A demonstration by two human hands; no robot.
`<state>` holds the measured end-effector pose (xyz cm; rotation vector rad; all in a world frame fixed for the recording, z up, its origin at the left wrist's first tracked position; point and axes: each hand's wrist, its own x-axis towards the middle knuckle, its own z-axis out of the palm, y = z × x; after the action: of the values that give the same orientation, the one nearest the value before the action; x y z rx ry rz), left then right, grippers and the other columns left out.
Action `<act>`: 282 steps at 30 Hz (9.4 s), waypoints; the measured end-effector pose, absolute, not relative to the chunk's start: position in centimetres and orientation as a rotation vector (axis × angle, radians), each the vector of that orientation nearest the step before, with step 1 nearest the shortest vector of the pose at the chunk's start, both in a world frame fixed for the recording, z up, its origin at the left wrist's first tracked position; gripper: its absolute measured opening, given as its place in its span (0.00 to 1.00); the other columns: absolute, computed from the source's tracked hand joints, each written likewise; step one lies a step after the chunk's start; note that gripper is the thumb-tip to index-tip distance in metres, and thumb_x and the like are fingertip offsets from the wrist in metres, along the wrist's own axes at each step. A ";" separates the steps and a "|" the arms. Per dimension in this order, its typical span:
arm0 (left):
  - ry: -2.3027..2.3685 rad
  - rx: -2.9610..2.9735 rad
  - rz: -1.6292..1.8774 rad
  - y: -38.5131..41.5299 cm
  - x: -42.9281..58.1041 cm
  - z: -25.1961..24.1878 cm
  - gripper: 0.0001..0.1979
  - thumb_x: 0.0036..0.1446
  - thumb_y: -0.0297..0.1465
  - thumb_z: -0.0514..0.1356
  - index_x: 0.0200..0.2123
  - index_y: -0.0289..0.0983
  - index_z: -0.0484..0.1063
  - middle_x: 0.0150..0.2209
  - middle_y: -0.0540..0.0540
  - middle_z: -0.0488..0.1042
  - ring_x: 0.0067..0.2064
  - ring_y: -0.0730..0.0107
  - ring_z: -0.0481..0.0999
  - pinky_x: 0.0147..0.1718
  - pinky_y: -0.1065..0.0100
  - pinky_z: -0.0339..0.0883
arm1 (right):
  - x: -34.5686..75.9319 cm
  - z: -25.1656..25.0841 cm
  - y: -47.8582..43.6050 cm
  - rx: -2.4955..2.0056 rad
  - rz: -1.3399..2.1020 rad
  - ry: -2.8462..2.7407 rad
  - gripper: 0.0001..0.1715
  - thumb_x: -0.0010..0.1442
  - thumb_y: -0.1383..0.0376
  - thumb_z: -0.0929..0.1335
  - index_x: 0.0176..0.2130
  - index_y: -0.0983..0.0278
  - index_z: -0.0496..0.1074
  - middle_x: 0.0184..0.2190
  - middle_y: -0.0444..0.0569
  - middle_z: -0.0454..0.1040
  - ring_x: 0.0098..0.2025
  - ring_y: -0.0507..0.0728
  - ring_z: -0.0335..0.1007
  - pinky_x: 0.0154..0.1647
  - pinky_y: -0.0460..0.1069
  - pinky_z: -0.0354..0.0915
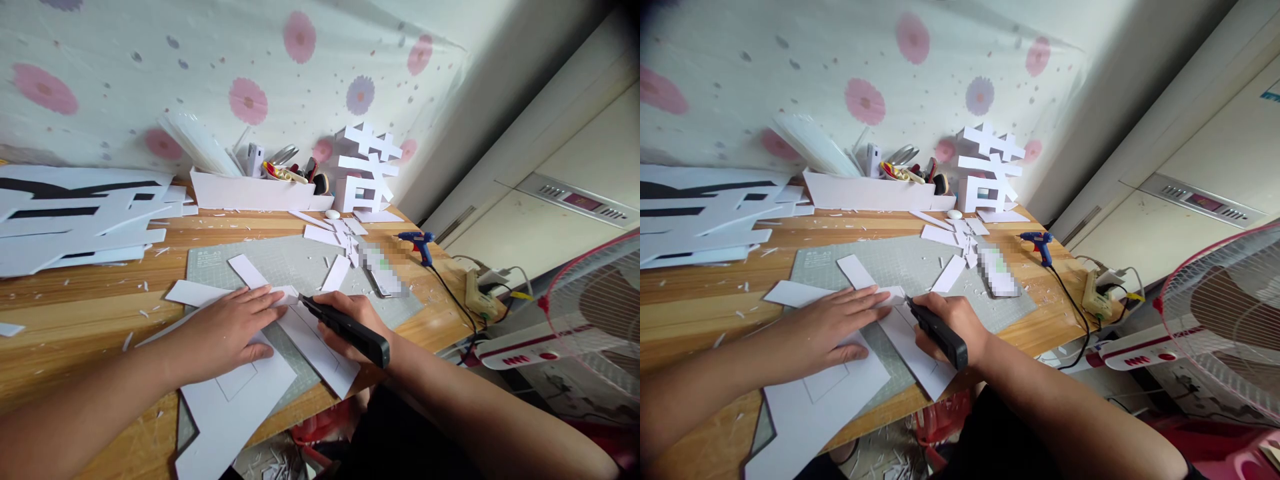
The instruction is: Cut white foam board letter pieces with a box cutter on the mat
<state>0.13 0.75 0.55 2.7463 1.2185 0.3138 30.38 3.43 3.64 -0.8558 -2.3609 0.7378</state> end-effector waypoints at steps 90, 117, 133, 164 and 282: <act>1.277 2.804 0.261 0.5 0.7 0.3 0.26 0.70 0.51 0.59 0.65 0.45 0.73 0.73 0.43 0.66 0.73 0.43 0.64 0.68 0.47 0.62 | 30.5 5.4 3.1 -0.840 0.662 -2.434 0.18 0.61 0.62 0.70 0.51 0.63 0.76 0.38 0.52 0.84 0.34 0.56 0.79 0.37 0.50 0.73; 1.257 2.750 0.297 0.5 0.6 1.0 0.29 0.71 0.54 0.55 0.67 0.47 0.71 0.72 0.43 0.67 0.72 0.42 0.67 0.67 0.46 0.63 | 35.1 9.8 2.3 -0.638 1.155 -2.467 0.10 0.58 0.63 0.71 0.40 0.63 0.80 0.31 0.49 0.83 0.30 0.56 0.79 0.29 0.47 0.73; 1.543 2.628 0.317 1.9 1.6 1.4 0.24 0.63 0.41 0.65 0.60 0.41 0.75 0.64 0.40 0.76 0.61 0.43 0.73 0.59 0.45 0.71 | 28.9 2.8 4.8 -0.931 0.854 -2.119 0.21 0.69 0.58 0.69 0.58 0.62 0.72 0.42 0.52 0.81 0.39 0.57 0.80 0.43 0.52 0.75; 1.074 2.972 0.882 -0.3 0.0 5.3 0.16 0.74 0.39 0.58 0.62 0.48 0.70 0.52 0.50 0.81 0.49 0.53 0.69 0.50 0.56 0.53 | 26.0 3.4 2.2 -0.633 1.746 -1.235 0.26 0.53 0.63 0.81 0.47 0.57 0.72 0.51 0.46 0.83 0.52 0.59 0.78 0.57 0.55 0.70; 1.579 2.596 0.212 3.3 -3.6 0.9 0.30 0.64 0.27 0.65 0.59 0.71 0.74 0.50 0.53 0.80 0.52 0.47 0.74 0.54 0.48 0.48 | 33.3 6.7 3.6 -0.345 0.669 -2.615 0.15 0.68 0.62 0.70 0.52 0.65 0.76 0.38 0.52 0.82 0.36 0.55 0.78 0.39 0.49 0.74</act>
<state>-3.57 3.31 0.94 2.5958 1.5790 0.2116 33.25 3.65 6.72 -0.3453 -2.6149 0.6694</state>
